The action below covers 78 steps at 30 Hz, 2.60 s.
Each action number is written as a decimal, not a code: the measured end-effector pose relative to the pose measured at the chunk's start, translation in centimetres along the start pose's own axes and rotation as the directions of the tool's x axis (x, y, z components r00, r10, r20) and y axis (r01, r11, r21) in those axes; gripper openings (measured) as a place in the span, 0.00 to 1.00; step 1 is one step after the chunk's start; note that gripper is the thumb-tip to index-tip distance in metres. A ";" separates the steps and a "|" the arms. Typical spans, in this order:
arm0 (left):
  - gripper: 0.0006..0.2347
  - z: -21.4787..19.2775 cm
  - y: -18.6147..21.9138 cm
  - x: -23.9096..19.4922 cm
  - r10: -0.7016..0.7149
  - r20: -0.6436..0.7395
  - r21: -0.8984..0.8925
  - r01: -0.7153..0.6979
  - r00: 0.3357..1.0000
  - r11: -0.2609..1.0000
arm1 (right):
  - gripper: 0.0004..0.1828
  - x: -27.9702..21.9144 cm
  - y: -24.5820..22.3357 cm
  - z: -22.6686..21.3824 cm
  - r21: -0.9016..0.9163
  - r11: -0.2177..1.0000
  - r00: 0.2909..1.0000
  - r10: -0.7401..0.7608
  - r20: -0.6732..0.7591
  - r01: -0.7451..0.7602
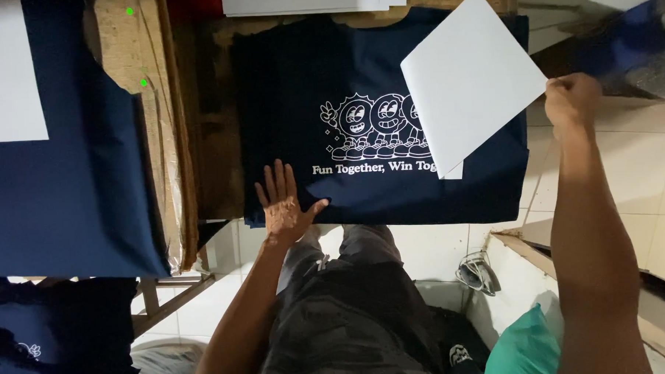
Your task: A person uses a heat press machine to apply a design to a t-shirt and then peels off the transfer paper.
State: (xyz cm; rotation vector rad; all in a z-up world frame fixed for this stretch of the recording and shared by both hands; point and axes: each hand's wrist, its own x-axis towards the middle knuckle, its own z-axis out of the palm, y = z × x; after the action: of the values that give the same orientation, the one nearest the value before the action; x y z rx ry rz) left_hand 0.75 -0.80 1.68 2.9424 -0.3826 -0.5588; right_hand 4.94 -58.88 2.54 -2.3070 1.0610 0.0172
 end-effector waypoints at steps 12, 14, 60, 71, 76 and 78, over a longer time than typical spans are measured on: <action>0.53 0.4 0.0 0.1 -0.020 0.023 0.045 0.019 1.000 0.999 | 0.11 2.6 3.6 -0.2 0.042 0.999 1.000 0.004 0.011 -0.005; 0.53 0.4 0.0 0.2 -0.042 0.074 0.094 0.035 0.996 0.995 | 0.10 2.8 4.1 -0.2 0.080 0.996 0.999 -0.045 0.016 0.044; 0.54 0.8 0.2 0.1 -0.022 0.020 0.063 0.021 1.000 0.998 | 0.18 7.5 6.2 -5.0 -0.024 1.000 0.999 -0.010 -0.036 0.009; 0.52 -0.4 0.9 0.0 -0.008 -0.008 0.019 0.008 1.000 1.000 | 0.14 -14.8 -16.9 -5.9 0.586 0.727 0.827 -0.538 0.161 0.358; 0.54 0.5 0.0 -0.2 0.055 -0.157 -0.064 -0.066 0.986 0.996 | 0.08 -25.9 -18.6 6.2 0.734 0.408 0.570 -0.821 0.034 0.543; 0.53 0.7 -1.0 -1.0 0.047 -0.147 -0.125 -0.065 0.988 0.990 | 0.05 -28.8 -18.6 6.2 0.668 0.429 0.514 -0.854 0.081 0.608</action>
State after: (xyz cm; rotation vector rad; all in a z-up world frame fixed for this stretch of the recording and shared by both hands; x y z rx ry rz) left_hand -0.20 0.41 1.17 2.8158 -0.3956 -0.3473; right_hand -0.31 -26.43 14.10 -1.8667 -0.2818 -0.1457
